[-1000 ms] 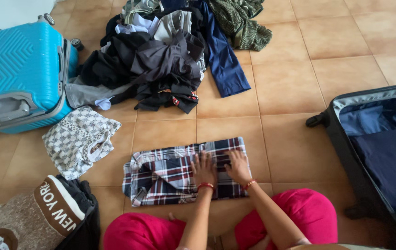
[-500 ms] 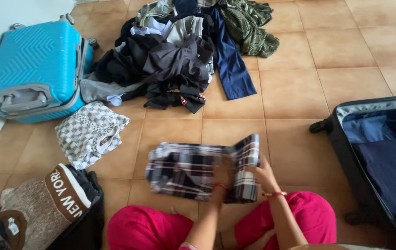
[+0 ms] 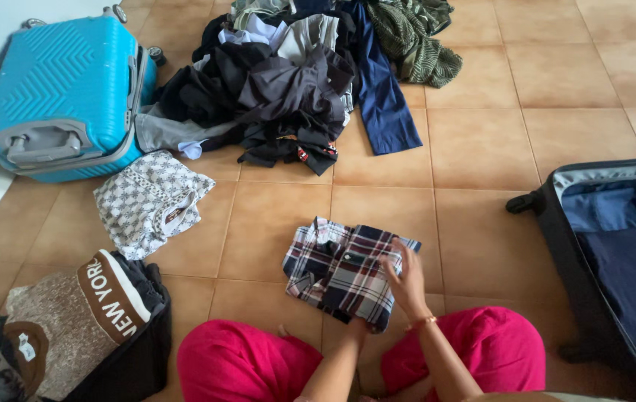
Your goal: The person sits on the floor and folds a pair of dark trousers and a plaid shirt. They place the folded trousers into an open suitcase, then fold the shirt and place it on top of the trousers in the suitcase.
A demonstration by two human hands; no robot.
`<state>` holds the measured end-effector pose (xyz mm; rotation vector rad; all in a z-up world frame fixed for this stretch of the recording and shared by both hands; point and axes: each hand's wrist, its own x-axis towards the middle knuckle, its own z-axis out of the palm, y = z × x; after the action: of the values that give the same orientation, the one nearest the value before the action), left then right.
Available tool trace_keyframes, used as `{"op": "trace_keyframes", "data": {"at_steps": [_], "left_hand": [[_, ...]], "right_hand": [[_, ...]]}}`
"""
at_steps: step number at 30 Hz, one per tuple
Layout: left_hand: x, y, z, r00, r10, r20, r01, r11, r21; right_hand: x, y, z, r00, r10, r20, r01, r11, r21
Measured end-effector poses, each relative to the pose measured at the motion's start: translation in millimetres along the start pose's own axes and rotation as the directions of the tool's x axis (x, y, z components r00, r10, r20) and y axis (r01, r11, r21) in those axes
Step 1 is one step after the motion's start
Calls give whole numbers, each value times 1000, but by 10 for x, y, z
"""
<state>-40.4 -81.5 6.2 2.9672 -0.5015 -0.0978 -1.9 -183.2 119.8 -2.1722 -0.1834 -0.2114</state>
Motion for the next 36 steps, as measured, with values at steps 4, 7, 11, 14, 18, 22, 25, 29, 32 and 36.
{"op": "trace_keyframes", "data": {"at_steps": [4, 7, 11, 14, 18, 22, 25, 29, 32, 36], "left_hand": [[101, -261, -40, 1000, 1, -28, 0, 1000, 31], [16, -508, -42, 999, -30, -20, 31, 998, 50], [-153, -879, -80, 998, -69, -13, 70, 994, 84], [-264, -1150, -147, 995, -95, -14, 96, 990, 106], [-188, -1278, -209, 995, -99, -31, 101, 990, 102], [-59, -1432, -245, 997, -77, -28, 80, 990, 113], [-93, -1741, -302, 997, -73, 23, 69, 988, 139], [-370, -2287, -503, 980, -146, 134, 114, 969, 221], [-738, -2687, -685, 952, -251, 174, 188, 931, 314], [-977, -2832, -788, 824, -546, 152, 566, 810, -154]], "right_hand": [[87, -54, 7, 959, -267, -94, 256, 960, -114], [19, -181, 70, 958, -286, -27, 286, 958, -9], [38, -296, 365, 941, -334, 57, 336, 941, -24], [6, -278, 746, 948, -266, 173, 301, 925, -230], [-145, -49, 1026, 953, -138, 269, 240, 886, -396], [-129, 160, 1087, 961, -111, 252, 196, 919, -343], [-148, 163, 1145, 960, -89, 265, 191, 902, -388], [-101, 27, 1196, 969, -23, 247, 142, 869, -474], [-132, -88, 1189, 971, -40, 234, 152, 861, -485], [-124, -205, 1142, 959, -19, 283, 182, 805, -564]]}}
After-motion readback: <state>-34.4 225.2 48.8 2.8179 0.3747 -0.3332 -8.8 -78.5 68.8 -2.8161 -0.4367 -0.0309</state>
